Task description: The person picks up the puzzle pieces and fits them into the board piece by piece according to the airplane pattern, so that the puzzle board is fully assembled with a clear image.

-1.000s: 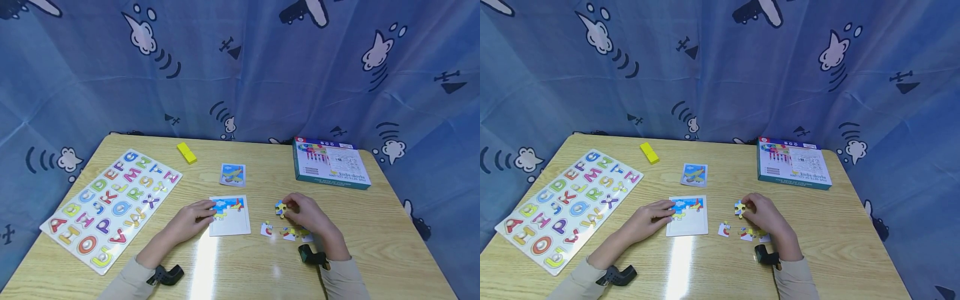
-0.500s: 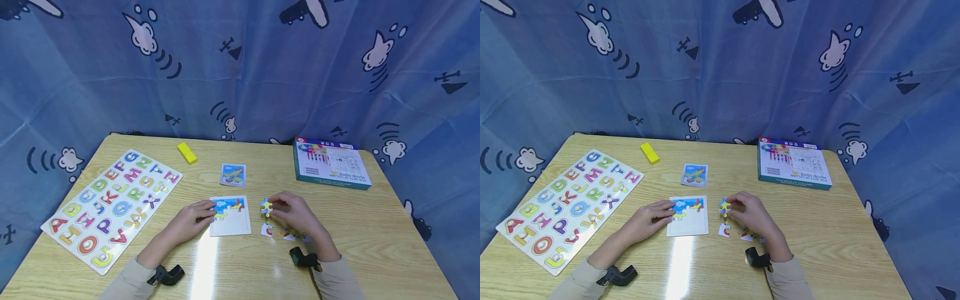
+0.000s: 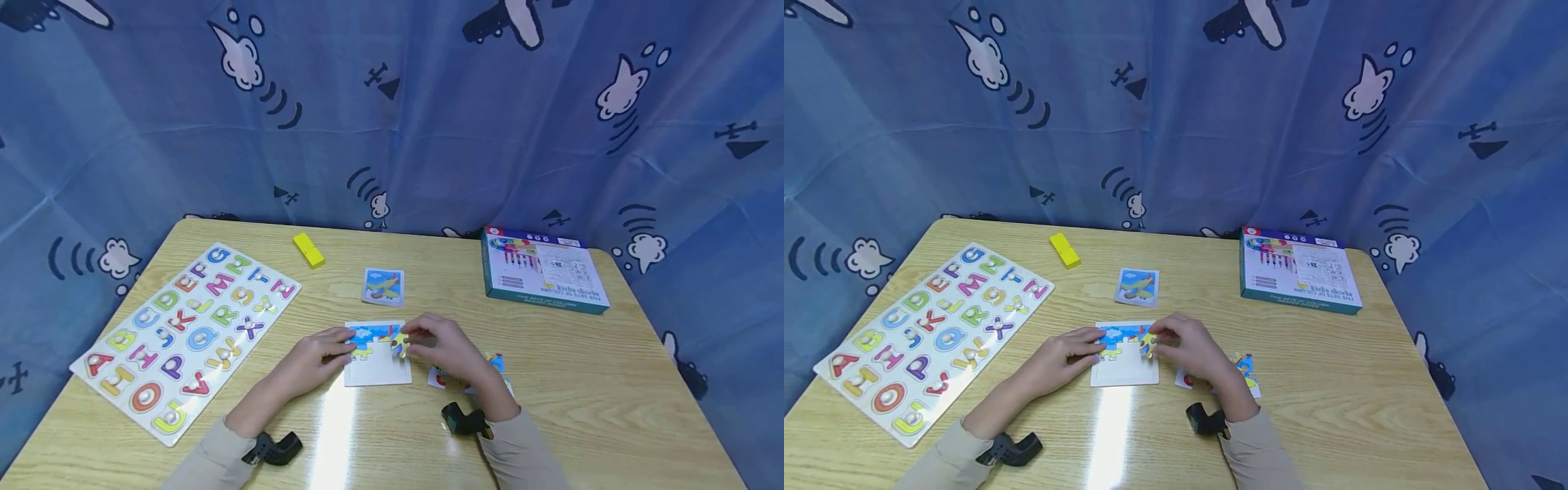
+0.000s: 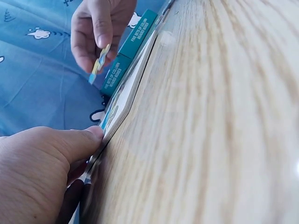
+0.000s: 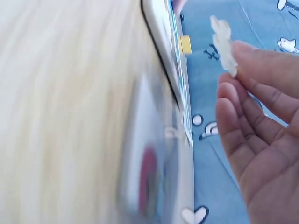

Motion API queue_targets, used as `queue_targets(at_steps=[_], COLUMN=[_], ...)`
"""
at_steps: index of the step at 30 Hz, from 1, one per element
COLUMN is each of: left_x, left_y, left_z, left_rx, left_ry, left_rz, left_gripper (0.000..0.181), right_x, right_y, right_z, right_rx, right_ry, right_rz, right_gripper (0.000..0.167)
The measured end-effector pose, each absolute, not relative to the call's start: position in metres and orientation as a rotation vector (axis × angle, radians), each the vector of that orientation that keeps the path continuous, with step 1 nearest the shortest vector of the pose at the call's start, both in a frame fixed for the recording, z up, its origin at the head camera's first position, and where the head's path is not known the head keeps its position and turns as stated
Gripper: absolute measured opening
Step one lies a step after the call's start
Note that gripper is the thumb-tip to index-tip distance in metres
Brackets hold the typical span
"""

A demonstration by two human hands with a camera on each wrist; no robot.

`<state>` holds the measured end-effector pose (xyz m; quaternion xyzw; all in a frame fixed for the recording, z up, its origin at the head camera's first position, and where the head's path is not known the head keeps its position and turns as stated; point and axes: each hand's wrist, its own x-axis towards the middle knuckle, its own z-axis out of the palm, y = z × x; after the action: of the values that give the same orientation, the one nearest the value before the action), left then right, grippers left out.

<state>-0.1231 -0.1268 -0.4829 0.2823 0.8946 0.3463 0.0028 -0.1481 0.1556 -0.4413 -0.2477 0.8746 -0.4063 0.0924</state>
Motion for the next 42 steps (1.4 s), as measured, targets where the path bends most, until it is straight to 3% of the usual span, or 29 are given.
queue_targets(at_steps=[12, 42], left_x=[-0.122, -0.124], left_y=[-0.126, -0.128], left_z=[-0.484, -0.484], left_rx=[0.889, 0.954], left_ry=[2.8, 2.827], left_rz=[1.083, 1.077], left_gripper=[0.031, 0.03], right_x=[-0.147, -0.144], right_y=[0.123, 0.109], right_z=[-0.448, -0.453], right_rx=[-0.713, -0.864], right_ry=[2.562, 2.752], right_rz=[-1.113, -0.802], right_gripper=[0.02, 0.019])
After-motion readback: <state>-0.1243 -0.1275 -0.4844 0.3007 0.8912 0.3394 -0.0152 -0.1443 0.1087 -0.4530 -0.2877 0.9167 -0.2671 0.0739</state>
